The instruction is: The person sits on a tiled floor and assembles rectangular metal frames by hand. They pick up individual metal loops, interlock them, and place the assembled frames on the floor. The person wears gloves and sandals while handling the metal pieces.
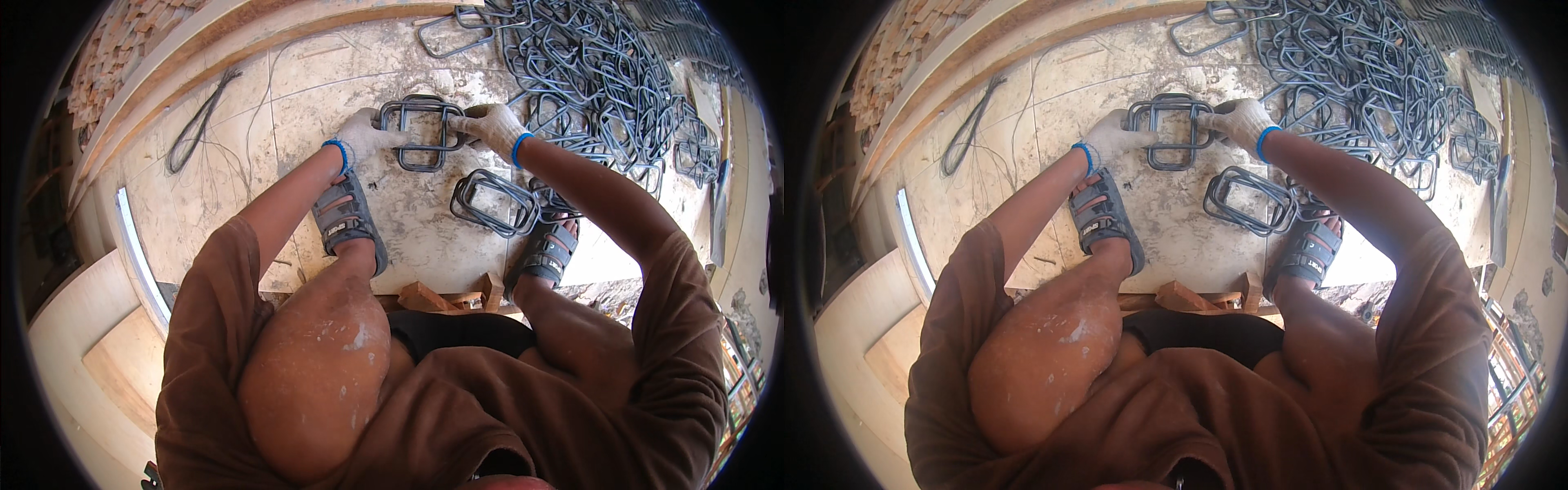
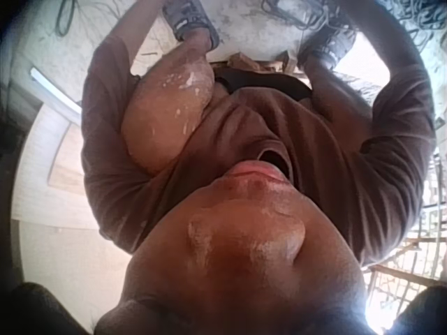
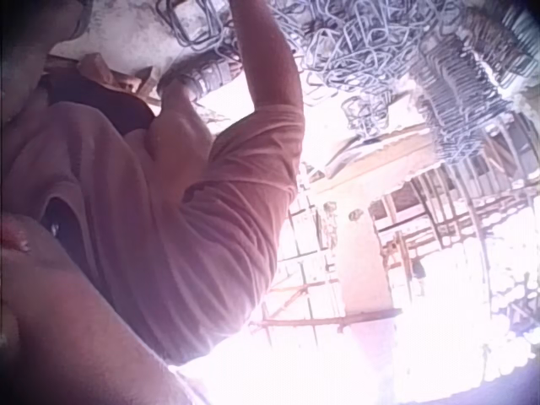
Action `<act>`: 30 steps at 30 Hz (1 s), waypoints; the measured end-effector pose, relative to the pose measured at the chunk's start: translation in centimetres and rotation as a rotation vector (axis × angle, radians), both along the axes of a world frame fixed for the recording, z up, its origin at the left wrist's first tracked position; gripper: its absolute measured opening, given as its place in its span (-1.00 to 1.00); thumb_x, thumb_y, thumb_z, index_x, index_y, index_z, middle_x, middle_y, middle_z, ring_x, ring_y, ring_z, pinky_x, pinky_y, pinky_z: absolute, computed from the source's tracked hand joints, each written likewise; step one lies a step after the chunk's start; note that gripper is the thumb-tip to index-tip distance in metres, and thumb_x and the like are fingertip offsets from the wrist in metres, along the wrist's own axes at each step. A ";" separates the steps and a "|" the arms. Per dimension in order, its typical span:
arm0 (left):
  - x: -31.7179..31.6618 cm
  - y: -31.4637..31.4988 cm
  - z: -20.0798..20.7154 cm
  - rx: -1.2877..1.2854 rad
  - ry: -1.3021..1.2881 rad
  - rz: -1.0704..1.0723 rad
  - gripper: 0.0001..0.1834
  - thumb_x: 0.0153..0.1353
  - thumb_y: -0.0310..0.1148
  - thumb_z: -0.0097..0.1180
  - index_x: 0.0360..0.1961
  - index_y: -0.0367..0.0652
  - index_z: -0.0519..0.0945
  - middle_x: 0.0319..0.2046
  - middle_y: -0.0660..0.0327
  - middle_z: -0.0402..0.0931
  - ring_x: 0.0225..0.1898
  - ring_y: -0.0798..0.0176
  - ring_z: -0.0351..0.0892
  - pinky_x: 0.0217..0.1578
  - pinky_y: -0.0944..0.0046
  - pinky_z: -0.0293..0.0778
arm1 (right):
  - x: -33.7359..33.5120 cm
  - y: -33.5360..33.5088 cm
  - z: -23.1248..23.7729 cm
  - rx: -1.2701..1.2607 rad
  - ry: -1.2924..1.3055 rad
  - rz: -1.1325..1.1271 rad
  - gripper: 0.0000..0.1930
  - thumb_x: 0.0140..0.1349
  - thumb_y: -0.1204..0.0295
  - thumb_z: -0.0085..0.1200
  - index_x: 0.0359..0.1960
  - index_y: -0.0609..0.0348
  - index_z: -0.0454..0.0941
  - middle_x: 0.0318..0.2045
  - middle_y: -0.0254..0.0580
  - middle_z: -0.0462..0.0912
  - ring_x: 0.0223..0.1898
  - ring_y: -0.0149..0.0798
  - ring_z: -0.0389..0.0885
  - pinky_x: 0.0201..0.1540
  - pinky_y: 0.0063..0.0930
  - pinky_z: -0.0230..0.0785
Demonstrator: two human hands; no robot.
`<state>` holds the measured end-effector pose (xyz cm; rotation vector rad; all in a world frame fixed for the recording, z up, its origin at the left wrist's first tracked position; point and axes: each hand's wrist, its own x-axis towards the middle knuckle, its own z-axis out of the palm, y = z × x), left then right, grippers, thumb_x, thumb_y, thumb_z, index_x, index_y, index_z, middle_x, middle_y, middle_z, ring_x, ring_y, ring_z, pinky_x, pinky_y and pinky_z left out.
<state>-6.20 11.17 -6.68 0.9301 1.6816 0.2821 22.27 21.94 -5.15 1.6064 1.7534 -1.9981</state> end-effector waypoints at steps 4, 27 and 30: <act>1.2 -0.8 -1.8 0.058 -0.034 0.050 0.08 -0.10 -0.05 0.76 0.32 -0.48 0.48 0.03 -0.03 0.71 0.00 0.12 0.74 0.05 0.13 0.66 | 1.4 -0.9 -1.8 0.002 0.124 -0.062 -0.43 0.32 0.12 0.48 0.12 0.41 0.73 -0.07 -0.08 0.82 -0.11 -0.29 0.78 -0.01 -0.38 0.67; 3.2 -3.6 -0.7 0.158 -0.167 0.197 -0.14 0.01 -0.25 0.69 0.30 -0.34 0.55 -0.02 0.10 0.75 0.00 0.24 0.73 0.09 0.23 0.64 | 1.4 -1.2 -1.1 -0.225 0.283 -0.177 -0.48 0.26 0.34 0.54 0.17 0.39 0.67 0.01 -0.09 0.79 0.00 -0.24 0.79 0.11 -0.31 0.71; 3.1 -1.8 0.1 0.109 -0.158 0.168 -0.21 0.05 -0.27 0.66 0.29 -0.33 0.59 0.03 0.08 0.76 0.04 0.22 0.73 0.14 0.21 0.61 | 1.7 -0.5 -1.8 -0.275 0.267 -0.225 -0.45 0.29 0.32 0.52 0.19 0.44 0.63 0.01 -0.05 0.79 0.00 -0.21 0.80 0.08 -0.29 0.75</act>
